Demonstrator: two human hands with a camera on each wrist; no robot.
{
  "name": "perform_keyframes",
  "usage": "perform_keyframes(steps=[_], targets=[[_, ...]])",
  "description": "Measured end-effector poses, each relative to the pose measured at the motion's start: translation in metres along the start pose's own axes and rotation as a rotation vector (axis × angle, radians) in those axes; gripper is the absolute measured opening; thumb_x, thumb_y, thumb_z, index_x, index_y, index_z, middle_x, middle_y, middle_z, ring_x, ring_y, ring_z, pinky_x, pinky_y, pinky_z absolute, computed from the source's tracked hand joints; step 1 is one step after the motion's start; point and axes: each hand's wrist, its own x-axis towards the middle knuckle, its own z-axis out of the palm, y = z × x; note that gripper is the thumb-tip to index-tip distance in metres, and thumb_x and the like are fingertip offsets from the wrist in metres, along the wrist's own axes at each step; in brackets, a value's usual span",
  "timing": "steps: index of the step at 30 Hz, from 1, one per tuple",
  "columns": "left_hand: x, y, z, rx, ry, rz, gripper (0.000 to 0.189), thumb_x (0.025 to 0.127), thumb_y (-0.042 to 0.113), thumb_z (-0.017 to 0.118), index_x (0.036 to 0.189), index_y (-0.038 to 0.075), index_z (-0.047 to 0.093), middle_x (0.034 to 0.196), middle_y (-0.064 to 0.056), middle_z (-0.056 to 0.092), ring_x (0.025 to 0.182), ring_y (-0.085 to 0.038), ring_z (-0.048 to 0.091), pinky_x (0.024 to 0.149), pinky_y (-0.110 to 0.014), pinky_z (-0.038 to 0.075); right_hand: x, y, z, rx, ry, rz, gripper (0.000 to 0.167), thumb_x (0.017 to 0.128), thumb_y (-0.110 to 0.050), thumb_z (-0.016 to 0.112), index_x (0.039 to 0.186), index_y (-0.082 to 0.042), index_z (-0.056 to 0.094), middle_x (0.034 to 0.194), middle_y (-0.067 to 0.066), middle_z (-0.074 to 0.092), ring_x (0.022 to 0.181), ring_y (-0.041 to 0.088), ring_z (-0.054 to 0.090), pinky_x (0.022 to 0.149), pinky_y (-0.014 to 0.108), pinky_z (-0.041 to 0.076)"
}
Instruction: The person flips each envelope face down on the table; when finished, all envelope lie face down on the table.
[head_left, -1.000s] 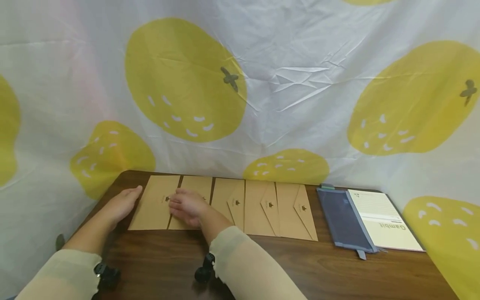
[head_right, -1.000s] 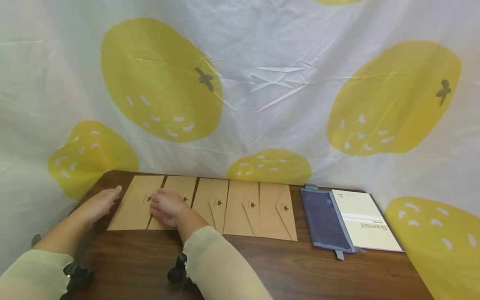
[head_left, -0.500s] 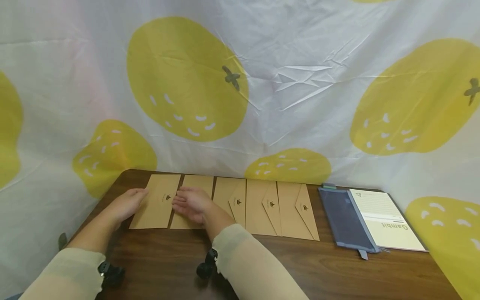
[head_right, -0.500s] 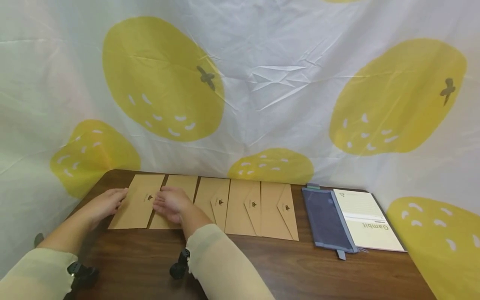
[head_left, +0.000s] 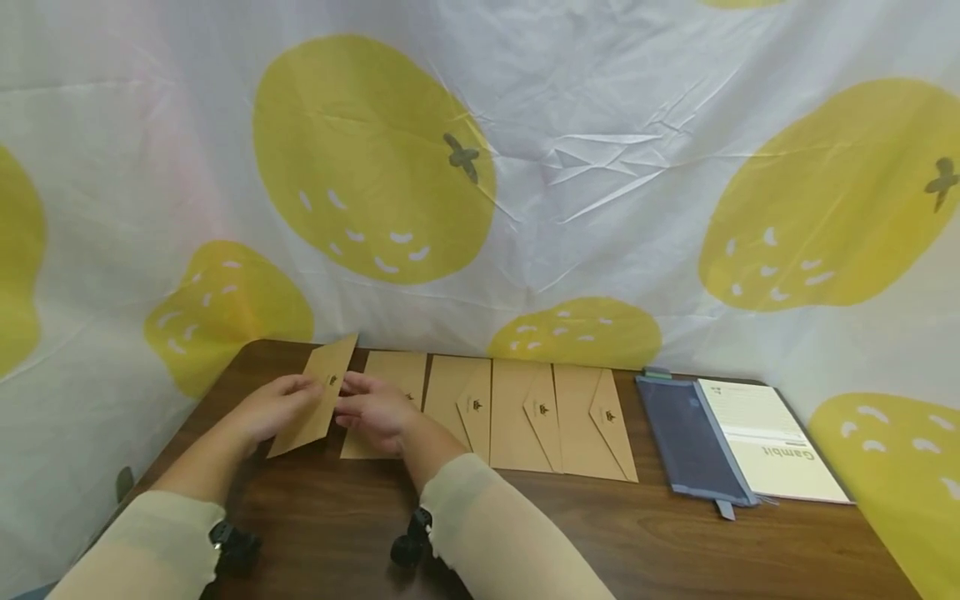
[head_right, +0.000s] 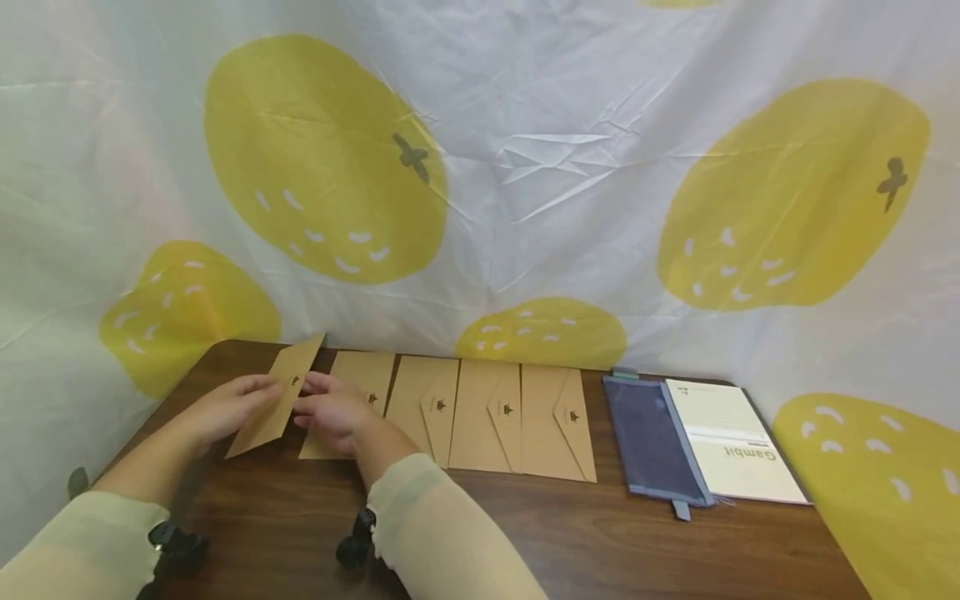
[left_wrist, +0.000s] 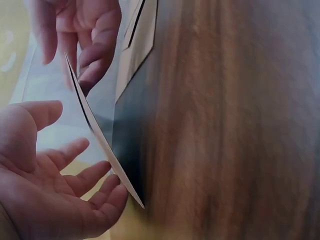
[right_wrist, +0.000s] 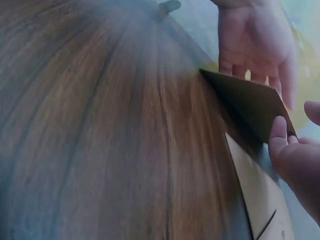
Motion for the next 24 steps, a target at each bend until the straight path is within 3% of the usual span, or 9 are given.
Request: perform_keyframes(steps=[6,10,14,19,23,24], targets=[[0.001,0.014,0.001,-0.083,-0.056,-0.007,0.090,0.109,0.064,0.046,0.169,0.002,0.023,0.174,-0.030,0.023,0.157,-0.056,0.029,0.121,-0.071,0.038,-0.004,-0.005,0.012,-0.014,-0.019,-0.037,0.076,0.098,0.007,0.067,0.166,-0.010,0.038,0.158,0.015,0.054,0.131,0.027,0.065,0.114,0.043,0.056],[0.001,0.019,0.002,-0.164,-0.076,0.008,0.088,0.109,0.064,0.045,0.170,0.006,0.022,0.175,-0.029,0.024,0.157,-0.055,0.032,0.118,-0.069,0.045,-0.007,-0.007,0.019,0.024,-0.042,-0.047,0.079,0.098,0.009,0.065,0.168,-0.014,0.035,0.151,0.012,0.056,0.135,0.030,0.063,0.119,0.049,0.051],[0.000,0.019,0.004,-0.233,-0.059,0.031,0.084,0.110,0.060,0.046,0.170,0.007,0.022,0.171,-0.029,0.033,0.155,-0.050,0.040,0.115,-0.063,0.051,-0.009,-0.006,0.024,0.072,-0.057,-0.038,0.080,0.099,0.007,0.064,0.168,-0.019,0.034,0.151,0.011,0.053,0.136,0.031,0.061,0.121,0.055,0.047],[-0.003,0.022,0.004,-0.277,-0.026,0.049,0.078,0.113,0.054,0.044,0.171,0.008,0.021,0.171,-0.030,0.032,0.154,-0.049,0.040,0.113,-0.063,0.053,-0.011,-0.006,0.029,0.086,-0.069,-0.034,0.075,0.103,0.001,0.064,0.167,-0.026,0.037,0.165,0.016,0.043,0.146,0.036,0.052,0.123,0.064,0.041],[-0.006,0.025,0.002,-0.266,0.016,0.052,0.073,0.113,0.051,0.042,0.170,0.008,0.024,0.170,-0.029,0.035,0.151,-0.045,0.045,0.103,-0.050,0.061,-0.013,-0.004,0.032,0.095,-0.087,-0.021,0.071,0.105,-0.005,0.063,0.166,-0.031,0.038,0.169,0.014,0.038,0.153,0.037,0.045,0.125,0.068,0.037],[-0.007,0.026,0.001,-0.258,0.033,0.050,0.072,0.113,0.050,0.042,0.170,0.009,0.026,0.160,-0.029,0.047,0.140,-0.041,0.057,0.097,-0.044,0.063,-0.014,-0.004,0.033,0.095,-0.091,-0.020,0.069,0.106,-0.007,0.063,0.166,-0.032,0.039,0.170,0.013,0.037,0.155,0.038,0.043,0.125,0.069,0.036]])
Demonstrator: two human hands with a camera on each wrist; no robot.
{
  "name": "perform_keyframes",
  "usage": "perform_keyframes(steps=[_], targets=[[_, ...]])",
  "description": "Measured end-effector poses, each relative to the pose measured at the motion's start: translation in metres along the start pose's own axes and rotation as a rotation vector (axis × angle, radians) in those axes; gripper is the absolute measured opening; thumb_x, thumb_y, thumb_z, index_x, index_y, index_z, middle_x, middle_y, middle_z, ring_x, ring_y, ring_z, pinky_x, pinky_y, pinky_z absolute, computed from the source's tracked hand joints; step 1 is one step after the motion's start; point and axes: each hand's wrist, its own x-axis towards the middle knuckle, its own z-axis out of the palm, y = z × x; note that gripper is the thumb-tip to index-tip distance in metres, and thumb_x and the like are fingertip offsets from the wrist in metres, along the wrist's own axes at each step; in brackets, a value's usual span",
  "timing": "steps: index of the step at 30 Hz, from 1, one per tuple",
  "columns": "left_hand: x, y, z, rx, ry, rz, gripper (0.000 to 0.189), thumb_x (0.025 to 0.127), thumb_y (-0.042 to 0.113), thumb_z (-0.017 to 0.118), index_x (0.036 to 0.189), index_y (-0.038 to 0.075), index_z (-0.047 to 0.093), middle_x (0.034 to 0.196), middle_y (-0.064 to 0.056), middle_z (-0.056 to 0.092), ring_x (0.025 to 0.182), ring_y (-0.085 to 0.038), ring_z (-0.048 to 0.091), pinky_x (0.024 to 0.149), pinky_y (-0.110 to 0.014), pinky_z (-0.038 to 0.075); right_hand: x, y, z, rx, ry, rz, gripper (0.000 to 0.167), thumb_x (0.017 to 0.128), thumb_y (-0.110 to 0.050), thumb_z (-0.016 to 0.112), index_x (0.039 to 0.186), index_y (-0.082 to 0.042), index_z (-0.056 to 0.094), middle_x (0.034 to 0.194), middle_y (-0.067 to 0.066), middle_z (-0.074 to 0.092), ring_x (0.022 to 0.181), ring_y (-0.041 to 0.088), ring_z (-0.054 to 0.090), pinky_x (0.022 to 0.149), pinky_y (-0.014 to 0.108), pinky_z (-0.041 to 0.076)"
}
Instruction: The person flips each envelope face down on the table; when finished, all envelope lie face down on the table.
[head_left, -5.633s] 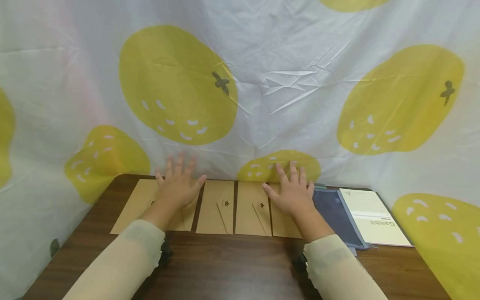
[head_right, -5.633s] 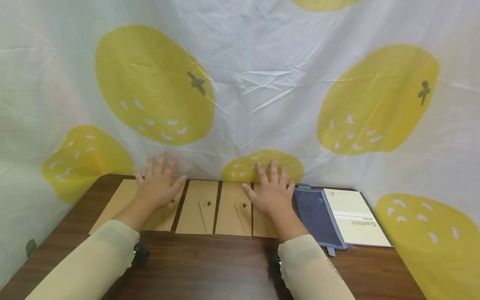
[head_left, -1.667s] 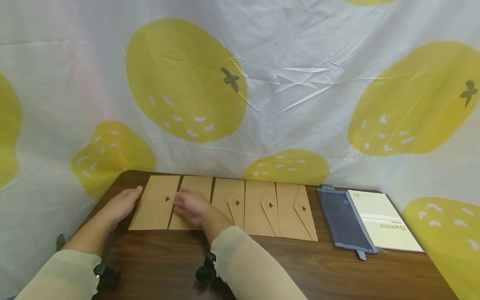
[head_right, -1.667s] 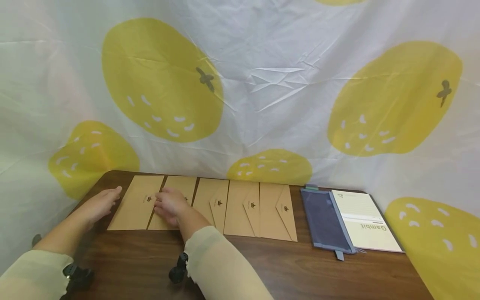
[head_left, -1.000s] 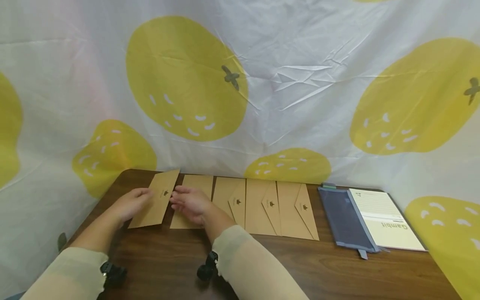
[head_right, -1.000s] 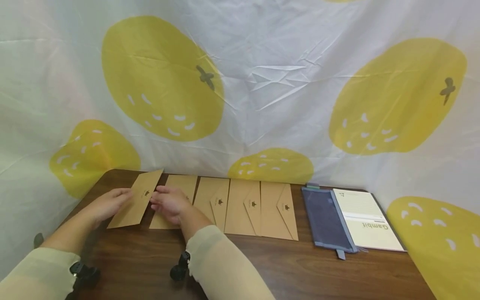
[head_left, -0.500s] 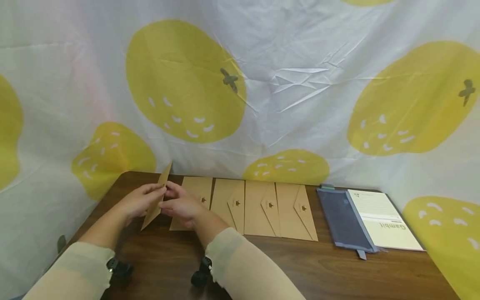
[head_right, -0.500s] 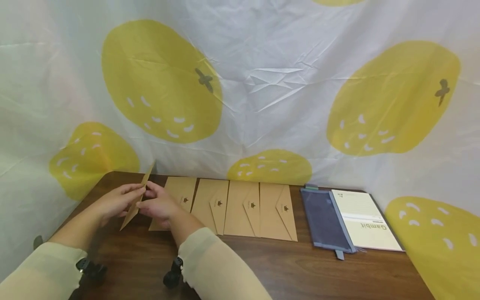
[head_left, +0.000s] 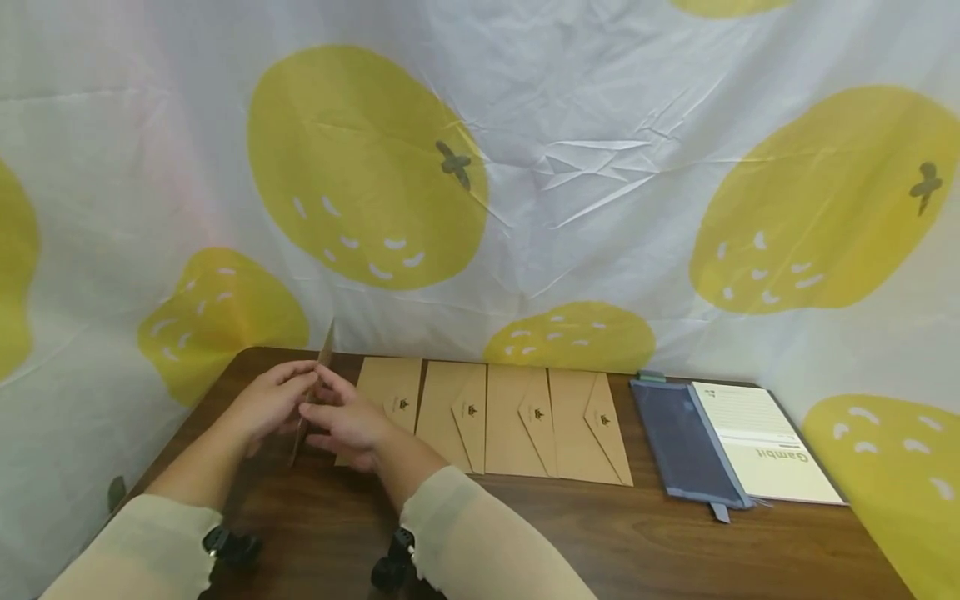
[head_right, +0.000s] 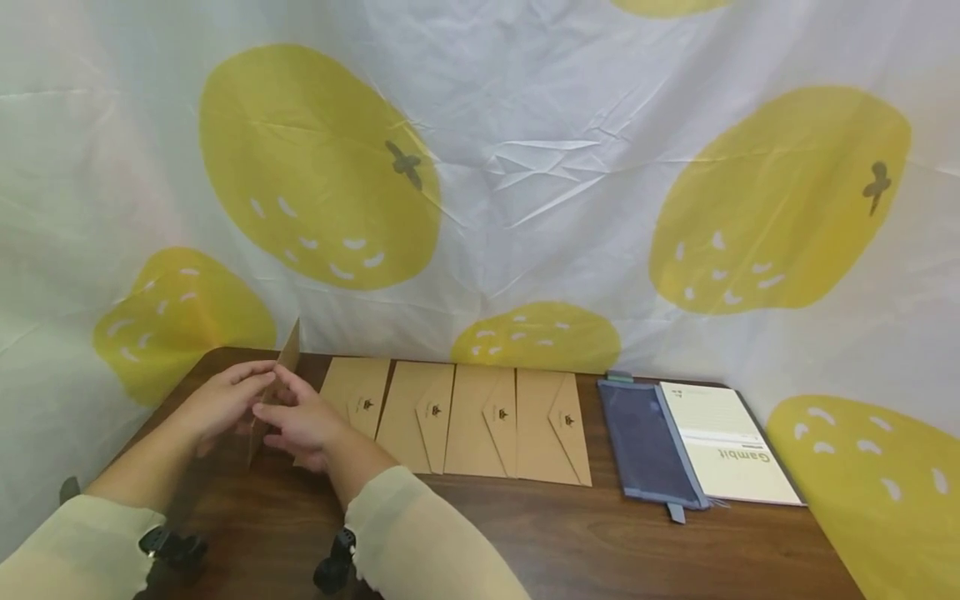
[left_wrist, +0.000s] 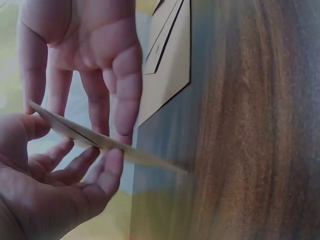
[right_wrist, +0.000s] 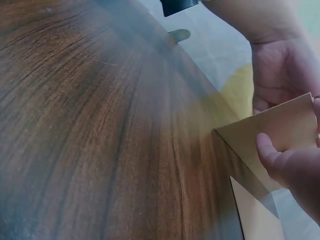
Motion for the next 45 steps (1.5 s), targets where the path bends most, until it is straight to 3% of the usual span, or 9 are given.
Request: perform_keyframes(steps=[2,4,6,10,15,23,29,34,45], targets=[[-0.001,0.000,-0.002,0.008,0.033,0.003,0.068,0.114,0.047,0.042,0.169,0.011,0.029,0.127,-0.022,0.067,0.106,-0.028,0.070,0.081,-0.033,0.061,-0.001,0.002,0.002,-0.004,-0.002,0.004,0.067,0.107,-0.010,0.063,0.164,-0.034,0.041,0.172,0.012,0.033,0.157,0.038,0.040,0.125,0.069,0.036],[-0.002,0.000,-0.005,0.005,0.070,0.022,0.065,0.114,0.044,0.043,0.168,0.010,0.032,0.121,-0.016,0.068,0.094,-0.020,0.067,0.076,-0.028,0.058,-0.001,0.003,0.003,-0.014,-0.004,0.006,0.065,0.107,-0.012,0.063,0.164,-0.034,0.041,0.174,0.012,0.031,0.158,0.038,0.038,0.126,0.069,0.035],[-0.003,-0.001,-0.007,0.002,0.105,0.037,0.062,0.114,0.040,0.042,0.168,0.009,0.033,0.121,-0.015,0.070,0.095,-0.019,0.066,0.075,-0.026,0.056,-0.001,0.004,0.003,-0.031,0.000,0.012,0.064,0.108,-0.014,0.062,0.165,-0.032,0.040,0.176,0.013,0.029,0.160,0.039,0.035,0.127,0.068,0.034],[-0.001,-0.008,-0.013,-0.073,0.145,0.055,0.061,0.115,0.028,0.041,0.169,0.004,0.027,0.171,-0.024,0.038,0.140,-0.031,0.056,0.090,-0.024,0.060,0.000,0.006,-0.001,-0.071,0.005,0.044,0.068,0.109,-0.021,0.060,0.170,-0.024,0.030,0.177,0.015,0.025,0.165,0.041,0.025,0.130,0.067,0.028],[0.000,-0.016,-0.022,-0.097,0.194,0.041,0.059,0.114,0.017,0.041,0.168,-0.001,0.026,0.170,-0.026,0.038,0.114,-0.009,0.066,0.083,-0.020,0.060,0.001,0.010,-0.010,-0.035,0.011,0.086,0.073,0.110,-0.023,0.059,0.172,-0.017,0.022,0.178,0.019,0.023,0.167,0.043,0.018,0.134,0.063,0.021],[0.003,-0.025,-0.024,-0.015,0.316,0.012,0.056,0.108,0.008,0.049,0.163,-0.001,0.038,0.166,-0.024,0.046,0.141,-0.036,0.052,0.079,-0.010,0.050,0.000,0.010,-0.017,-0.009,0.081,0.099,0.071,0.108,-0.018,0.062,0.170,-0.010,0.028,0.175,0.025,0.028,0.165,0.044,0.023,0.133,0.059,0.026],[0.003,-0.033,-0.025,0.078,0.303,-0.048,0.056,0.108,0.013,0.046,0.161,-0.003,0.039,0.163,-0.027,0.049,0.138,-0.043,0.056,0.096,-0.033,0.058,-0.001,0.010,-0.021,-0.010,0.118,0.098,0.069,0.107,-0.018,0.064,0.167,-0.005,0.033,0.172,0.025,0.035,0.162,0.043,0.030,0.131,0.056,0.032],[0.003,-0.039,-0.025,0.180,0.224,-0.083,0.061,0.111,0.025,0.039,0.164,-0.004,0.033,0.168,-0.032,0.036,0.153,-0.054,0.035,0.122,-0.067,0.036,-0.001,0.011,-0.024,0.001,0.123,0.091,0.068,0.107,-0.017,0.064,0.166,-0.002,0.034,0.172,0.026,0.034,0.162,0.044,0.032,0.131,0.056,0.033],[0.011,-0.033,-0.015,0.196,0.207,-0.129,0.068,0.109,0.033,0.039,0.165,-0.004,0.029,0.172,-0.035,0.025,0.155,-0.057,0.028,0.124,-0.070,0.034,-0.002,0.010,-0.030,-0.001,0.114,0.097,0.067,0.108,-0.019,0.062,0.166,-0.001,0.034,0.171,0.023,0.038,0.161,0.040,0.035,0.130,0.051,0.037]])
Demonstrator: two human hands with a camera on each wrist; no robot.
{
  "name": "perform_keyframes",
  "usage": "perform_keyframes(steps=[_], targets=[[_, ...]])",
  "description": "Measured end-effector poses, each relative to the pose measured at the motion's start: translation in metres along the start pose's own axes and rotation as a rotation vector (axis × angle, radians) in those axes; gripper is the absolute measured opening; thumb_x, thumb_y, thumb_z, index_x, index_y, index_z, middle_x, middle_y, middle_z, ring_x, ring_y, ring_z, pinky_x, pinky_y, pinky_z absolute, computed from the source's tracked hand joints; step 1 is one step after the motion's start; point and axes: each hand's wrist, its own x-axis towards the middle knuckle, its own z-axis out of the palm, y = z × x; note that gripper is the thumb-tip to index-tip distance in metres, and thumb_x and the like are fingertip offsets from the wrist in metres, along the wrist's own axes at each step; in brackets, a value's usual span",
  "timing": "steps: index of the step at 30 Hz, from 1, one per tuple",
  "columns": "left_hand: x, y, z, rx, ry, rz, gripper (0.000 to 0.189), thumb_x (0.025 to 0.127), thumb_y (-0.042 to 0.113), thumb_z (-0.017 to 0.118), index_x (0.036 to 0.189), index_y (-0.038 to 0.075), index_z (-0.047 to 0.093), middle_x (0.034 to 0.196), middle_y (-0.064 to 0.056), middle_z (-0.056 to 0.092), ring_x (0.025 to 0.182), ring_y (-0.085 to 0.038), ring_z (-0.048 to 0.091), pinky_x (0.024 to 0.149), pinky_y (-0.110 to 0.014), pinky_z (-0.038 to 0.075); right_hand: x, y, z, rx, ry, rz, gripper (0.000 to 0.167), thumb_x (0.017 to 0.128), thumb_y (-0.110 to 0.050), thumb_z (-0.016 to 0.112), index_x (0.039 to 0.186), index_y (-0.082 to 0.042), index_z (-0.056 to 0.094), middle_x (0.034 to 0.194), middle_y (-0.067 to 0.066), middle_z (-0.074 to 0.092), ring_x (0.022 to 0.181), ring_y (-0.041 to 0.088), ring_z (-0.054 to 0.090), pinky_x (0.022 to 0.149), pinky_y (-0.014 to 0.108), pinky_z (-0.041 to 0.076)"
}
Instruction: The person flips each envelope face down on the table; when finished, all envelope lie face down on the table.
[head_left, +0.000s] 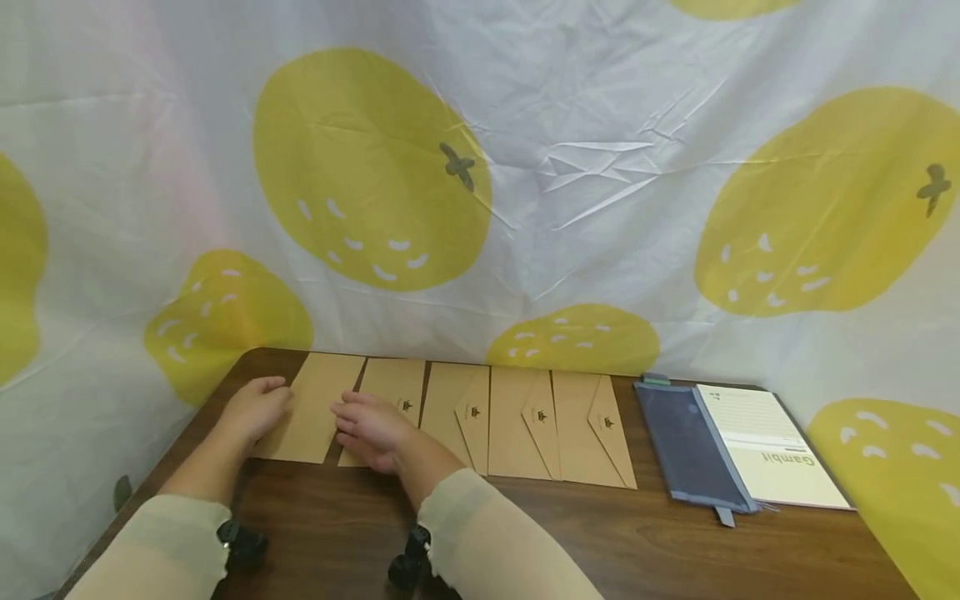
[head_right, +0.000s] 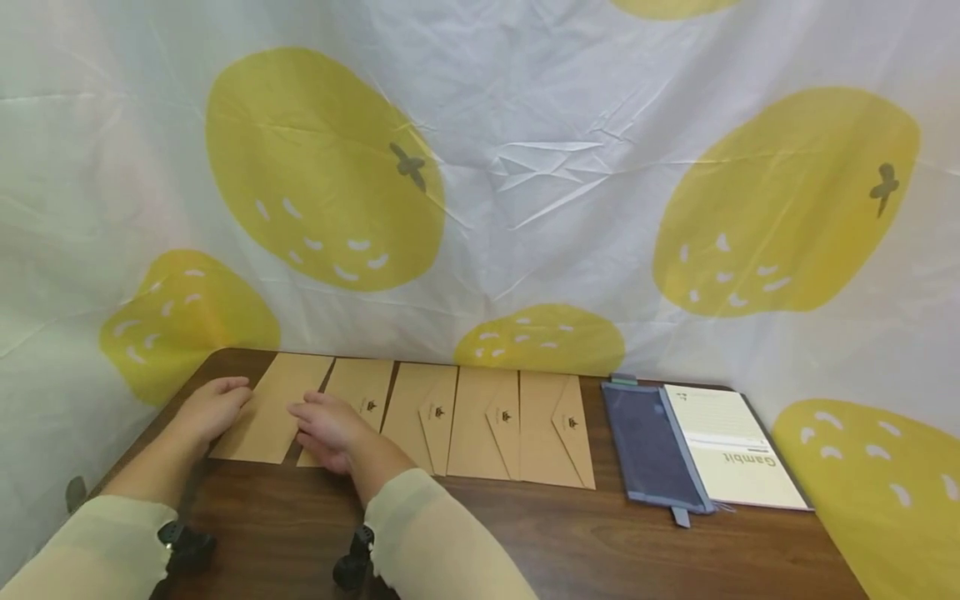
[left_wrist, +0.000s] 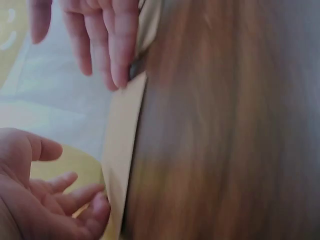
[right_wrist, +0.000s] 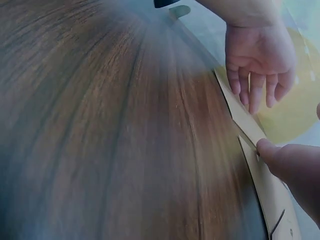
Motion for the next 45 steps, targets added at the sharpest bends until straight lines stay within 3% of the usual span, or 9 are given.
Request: perform_keyframes(steps=[4,8,15,20,23,29,36,45], targets=[[-0.007,0.016,0.012,-0.008,0.053,0.030,0.068,0.110,0.036,0.037,0.165,-0.002,0.031,0.171,-0.031,0.031,0.157,-0.054,0.028,0.127,-0.070,0.028,-0.004,-0.006,-0.009,0.005,0.001,-0.040,0.065,0.109,-0.018,0.060,0.166,0.000,0.033,0.171,0.023,0.039,0.159,0.039,0.040,0.128,0.050,0.040],[-0.016,0.033,0.032,-0.095,0.068,0.076,0.067,0.111,0.038,0.040,0.165,0.000,0.033,0.169,-0.026,0.039,0.155,-0.049,0.038,0.127,-0.064,0.033,-0.014,-0.014,-0.023,-0.015,0.010,-0.108,0.065,0.110,-0.019,0.057,0.166,0.003,0.031,0.171,0.025,0.038,0.157,0.040,0.041,0.127,0.050,0.040],[-0.022,0.050,0.058,-0.333,-0.040,0.090,0.064,0.113,0.031,0.041,0.167,0.002,0.028,0.171,-0.026,0.034,0.156,-0.047,0.036,0.129,-0.061,0.034,-0.033,-0.022,-0.065,0.009,0.041,-0.173,0.069,0.111,-0.019,0.054,0.167,0.005,0.023,0.171,0.027,0.035,0.160,0.042,0.037,0.130,0.053,0.037],[-0.026,0.061,0.072,-0.441,-0.079,0.090,0.063,0.112,0.026,0.042,0.167,0.000,0.025,0.169,-0.030,0.033,0.155,-0.048,0.036,0.129,-0.060,0.035,-0.040,-0.025,-0.089,0.035,0.061,-0.200,0.069,0.112,-0.020,0.052,0.167,0.006,0.020,0.172,0.029,0.031,0.161,0.043,0.033,0.131,0.053,0.034],[-0.029,0.066,0.079,-0.458,-0.074,0.094,0.064,0.111,0.026,0.045,0.167,0.000,0.027,0.169,-0.029,0.034,0.155,-0.046,0.037,0.129,-0.059,0.036,-0.043,-0.026,-0.096,0.036,0.070,-0.195,0.070,0.113,-0.024,0.052,0.167,0.006,0.020,0.172,0.030,0.030,0.161,0.044,0.033,0.131,0.053,0.035],[-0.032,0.064,0.086,-0.405,-0.077,0.091,0.064,0.111,0.029,0.046,0.167,0.002,0.029,0.172,-0.026,0.032,0.158,-0.048,0.035,0.130,-0.062,0.033,-0.045,-0.024,-0.098,0.063,0.064,-0.169,0.074,0.111,-0.027,0.056,0.167,0.006,0.020,0.173,0.033,0.024,0.162,0.048,0.027,0.132,0.056,0.030],[-0.028,0.059,0.086,-0.369,-0.087,0.102,0.066,0.111,0.030,0.047,0.166,0.000,0.028,0.172,-0.027,0.031,0.158,-0.048,0.035,0.130,-0.061,0.033,-0.045,-0.022,-0.098,0.079,0.056,-0.151,0.077,0.111,-0.028,0.056,0.168,0.006,0.016,0.174,0.035,0.018,0.162,0.053,0.023,0.132,0.059,0.028],[-0.029,0.054,0.086,-0.297,-0.110,0.113,0.065,0.111,0.033,0.049,0.165,0.001,0.033,0.170,-0.026,0.036,0.155,-0.049,0.040,0.128,-0.063,0.034,-0.044,-0.020,-0.102,0.087,0.060,-0.170,0.073,0.112,-0.025,0.052,0.167,0.008,0.016,0.173,0.036,0.021,0.158,0.056,0.029,0.131,0.059,0.032]])
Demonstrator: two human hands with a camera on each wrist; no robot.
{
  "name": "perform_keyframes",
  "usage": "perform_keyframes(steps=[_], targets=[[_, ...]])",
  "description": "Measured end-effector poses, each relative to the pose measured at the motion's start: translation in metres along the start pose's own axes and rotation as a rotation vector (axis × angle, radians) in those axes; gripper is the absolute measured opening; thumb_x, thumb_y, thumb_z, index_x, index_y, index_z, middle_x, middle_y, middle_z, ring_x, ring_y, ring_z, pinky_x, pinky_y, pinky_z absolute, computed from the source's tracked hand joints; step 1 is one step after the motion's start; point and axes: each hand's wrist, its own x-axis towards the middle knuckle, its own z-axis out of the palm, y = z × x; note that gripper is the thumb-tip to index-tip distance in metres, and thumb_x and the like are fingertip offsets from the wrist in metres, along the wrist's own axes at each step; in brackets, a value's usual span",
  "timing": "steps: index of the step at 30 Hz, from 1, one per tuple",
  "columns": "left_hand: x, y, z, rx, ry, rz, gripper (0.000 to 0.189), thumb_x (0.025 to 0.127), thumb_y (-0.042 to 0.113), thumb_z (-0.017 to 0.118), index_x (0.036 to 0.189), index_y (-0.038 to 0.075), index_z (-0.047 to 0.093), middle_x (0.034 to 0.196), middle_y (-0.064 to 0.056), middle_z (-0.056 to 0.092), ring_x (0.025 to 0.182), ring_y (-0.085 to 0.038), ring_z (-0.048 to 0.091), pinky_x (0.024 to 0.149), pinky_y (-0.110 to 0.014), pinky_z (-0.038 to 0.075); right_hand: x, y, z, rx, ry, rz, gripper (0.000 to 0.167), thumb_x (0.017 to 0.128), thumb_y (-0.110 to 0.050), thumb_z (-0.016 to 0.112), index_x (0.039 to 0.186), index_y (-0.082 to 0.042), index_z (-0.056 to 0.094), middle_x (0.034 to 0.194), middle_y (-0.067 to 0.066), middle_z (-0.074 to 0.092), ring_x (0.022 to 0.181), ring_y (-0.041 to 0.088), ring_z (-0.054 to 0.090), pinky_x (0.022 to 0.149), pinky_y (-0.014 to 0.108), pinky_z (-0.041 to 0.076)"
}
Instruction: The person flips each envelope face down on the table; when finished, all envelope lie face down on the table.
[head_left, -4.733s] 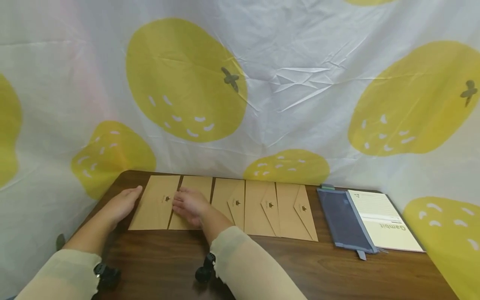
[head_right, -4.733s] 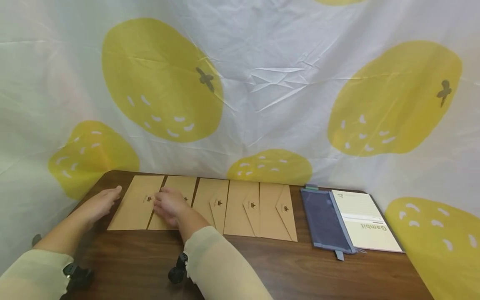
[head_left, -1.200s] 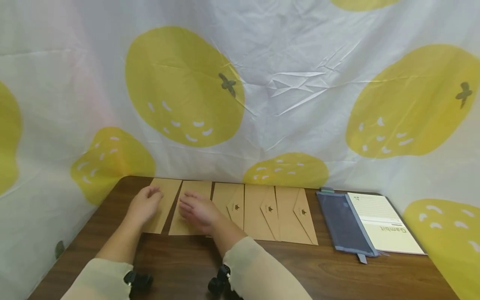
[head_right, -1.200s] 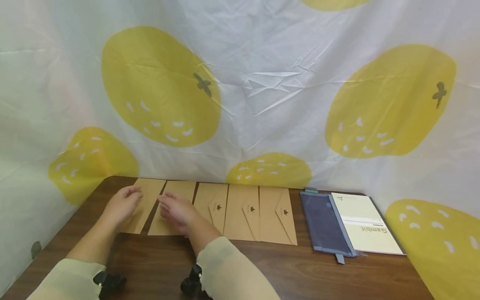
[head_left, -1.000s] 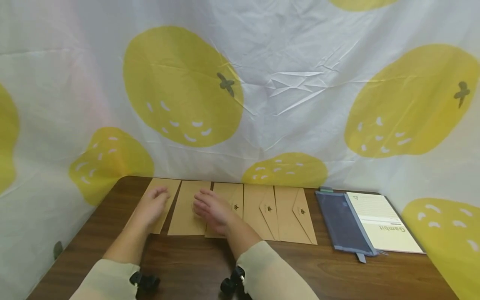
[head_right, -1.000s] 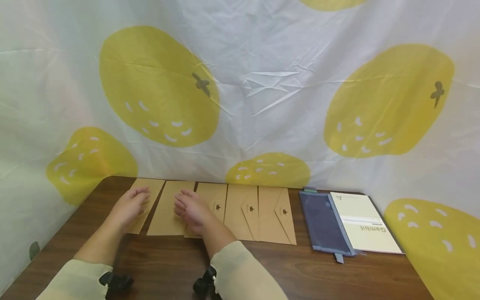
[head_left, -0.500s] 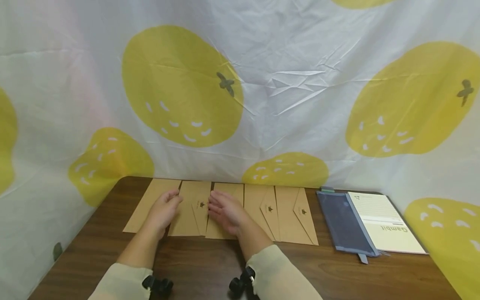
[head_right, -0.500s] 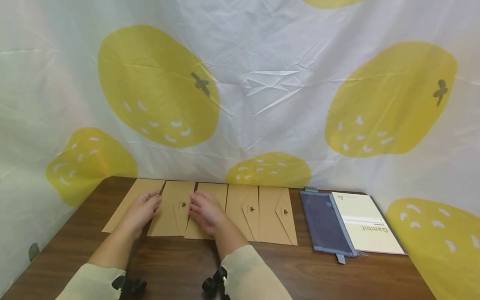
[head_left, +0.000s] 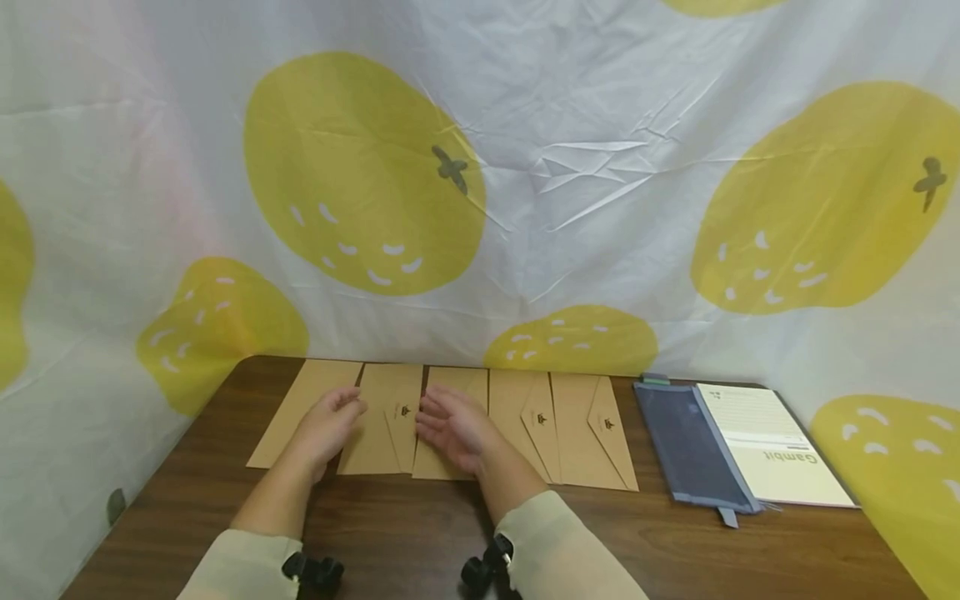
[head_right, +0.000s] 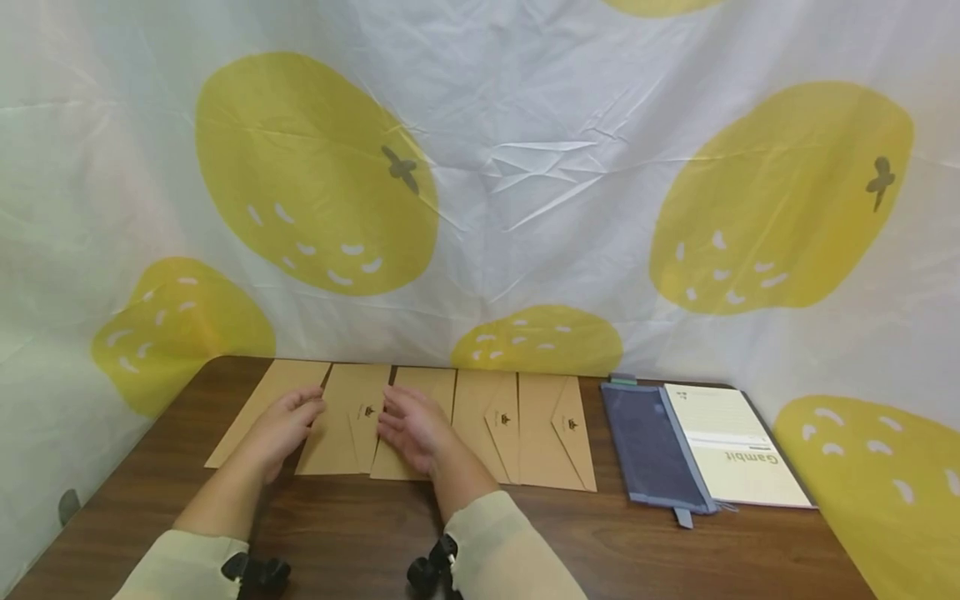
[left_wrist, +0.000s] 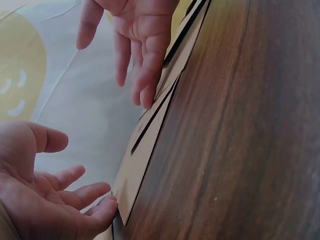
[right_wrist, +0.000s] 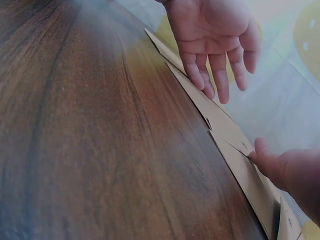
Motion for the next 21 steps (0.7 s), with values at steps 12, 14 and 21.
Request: perform_keyframes(steps=[12,14,21], targets=[[-0.002,0.000,0.006,0.102,-0.015,0.025,0.061,0.111,0.034,0.050,0.163,0.004,0.041,0.170,-0.023,0.039,0.156,-0.048,0.039,0.127,-0.065,0.034,0.003,0.004,-0.003,-0.056,-0.016,-0.023,0.060,0.110,-0.013,0.055,0.160,0.012,0.032,0.159,0.037,0.045,0.132,0.032,0.065,0.114,0.038,0.055],[-0.002,0.000,0.008,0.118,-0.022,0.027,0.060,0.110,0.033,0.051,0.162,0.003,0.041,0.170,-0.023,0.040,0.156,-0.048,0.039,0.128,-0.065,0.033,0.003,0.005,-0.003,-0.085,-0.034,-0.026,0.057,0.109,-0.010,0.056,0.158,0.012,0.036,0.157,0.035,0.049,0.119,0.021,0.068,0.105,0.031,0.058],[0.000,0.002,0.015,0.111,-0.039,0.058,0.059,0.108,0.028,0.055,0.159,-0.001,0.045,0.165,-0.026,0.046,0.153,-0.046,0.044,0.127,-0.062,0.036,0.000,0.004,0.002,-0.146,-0.131,-0.061,0.061,0.107,-0.001,0.054,0.162,0.011,0.032,0.161,0.032,0.044,0.124,0.021,0.065,0.113,0.036,0.055]])
